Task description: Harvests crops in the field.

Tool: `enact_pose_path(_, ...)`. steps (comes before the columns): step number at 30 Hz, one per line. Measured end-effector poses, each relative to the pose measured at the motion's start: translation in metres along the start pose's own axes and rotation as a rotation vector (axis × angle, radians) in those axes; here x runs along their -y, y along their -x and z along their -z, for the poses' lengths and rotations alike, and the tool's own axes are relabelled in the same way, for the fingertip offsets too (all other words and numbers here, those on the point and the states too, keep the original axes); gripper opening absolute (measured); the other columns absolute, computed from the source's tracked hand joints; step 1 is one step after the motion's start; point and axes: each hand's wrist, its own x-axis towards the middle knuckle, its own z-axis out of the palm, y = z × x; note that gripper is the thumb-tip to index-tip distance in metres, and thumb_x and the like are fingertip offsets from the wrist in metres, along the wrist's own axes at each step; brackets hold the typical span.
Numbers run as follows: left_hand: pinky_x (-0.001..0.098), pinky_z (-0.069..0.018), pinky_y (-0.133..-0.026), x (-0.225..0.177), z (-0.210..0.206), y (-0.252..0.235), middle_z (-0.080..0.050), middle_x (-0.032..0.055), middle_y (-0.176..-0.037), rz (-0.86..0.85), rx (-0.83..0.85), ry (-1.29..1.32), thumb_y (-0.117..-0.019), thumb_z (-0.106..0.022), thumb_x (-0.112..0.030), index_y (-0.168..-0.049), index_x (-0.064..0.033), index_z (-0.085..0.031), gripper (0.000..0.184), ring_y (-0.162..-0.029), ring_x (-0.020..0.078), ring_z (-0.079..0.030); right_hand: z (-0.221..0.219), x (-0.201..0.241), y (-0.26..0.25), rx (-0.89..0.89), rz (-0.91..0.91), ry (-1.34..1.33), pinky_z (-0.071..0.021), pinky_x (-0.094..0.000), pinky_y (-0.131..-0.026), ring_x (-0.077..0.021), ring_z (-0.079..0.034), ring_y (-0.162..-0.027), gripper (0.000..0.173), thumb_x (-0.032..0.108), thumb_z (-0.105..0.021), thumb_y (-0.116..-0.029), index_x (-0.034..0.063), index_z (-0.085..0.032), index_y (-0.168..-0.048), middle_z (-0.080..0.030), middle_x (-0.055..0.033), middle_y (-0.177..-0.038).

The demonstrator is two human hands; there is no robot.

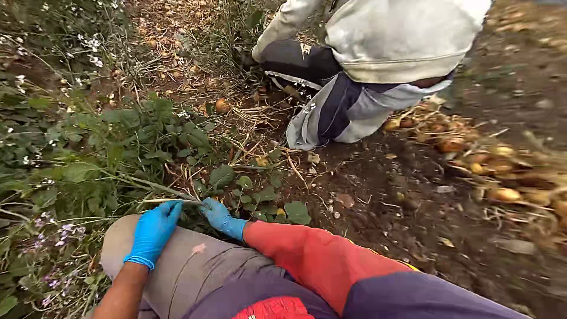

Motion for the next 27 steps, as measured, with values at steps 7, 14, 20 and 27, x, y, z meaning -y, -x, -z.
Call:
enact_pose_path(7,0.0612,-0.0543,-0.087,0.013,-0.009,0.026,-0.077,0.0038,-0.105,-0.108,-0.139,-0.014,-0.1045,-0.049,-0.049,-0.122,-0.0284,-0.076,0.039,-0.1,0.028,-0.072,0.069,-0.046,0.002,-0.195,-0.07,-0.466,-0.0601,-0.046,-0.079,-0.0228,-0.071,-0.086,0.038,0.028,-0.078,-0.0906,0.0071,-0.068,-0.121,-0.073,-0.0121,-0.101)
enact_pose_path(14,0.0597,-0.055,-0.084,0.012,-0.008,0.022,-0.077,0.0018,-0.101,-0.092,-0.149,-0.048,-0.1048,-0.049,-0.047,-0.119,-0.0288,-0.076,0.035,-0.097,0.0252,-0.073,0.085,-0.001,-0.094,-0.292,-0.034,-0.199,-0.0587,-0.0518,-0.082,-0.0256,-0.071,-0.089,0.045,0.049,-0.062,-0.1005,0.0084,-0.071,-0.117,-0.074,-0.0116,-0.1)
enact_pose_path(20,0.0572,-0.0564,-0.085,0.009,-0.006,0.022,-0.077,-0.0001,-0.102,-0.066,-0.139,-0.027,-0.1052,-0.05,-0.046,-0.119,-0.0287,-0.076,0.034,-0.097,0.0221,-0.073,0.073,0.036,-0.14,-0.111,-0.137,0.561,-0.053,-0.0672,-0.092,-0.0399,-0.067,-0.117,0.027,0.017,-0.062,-0.0946,0.0118,-0.072,-0.119,-0.071,-0.018,-0.124)
enact_pose_path(27,0.0591,-0.0553,-0.084,0.008,-0.005,0.018,-0.077,0.0013,-0.1,-0.015,-0.157,0.023,-0.1048,-0.051,-0.047,-0.118,-0.0286,-0.076,0.034,-0.096,0.0236,-0.073,0.118,-0.012,-0.135,-0.061,-0.245,0.682,-0.051,-0.0698,-0.09,-0.0434,-0.067,-0.113,0.044,0.046,-0.06,-0.0982,0.0073,-0.073,-0.114,-0.072,-0.0226,-0.116)
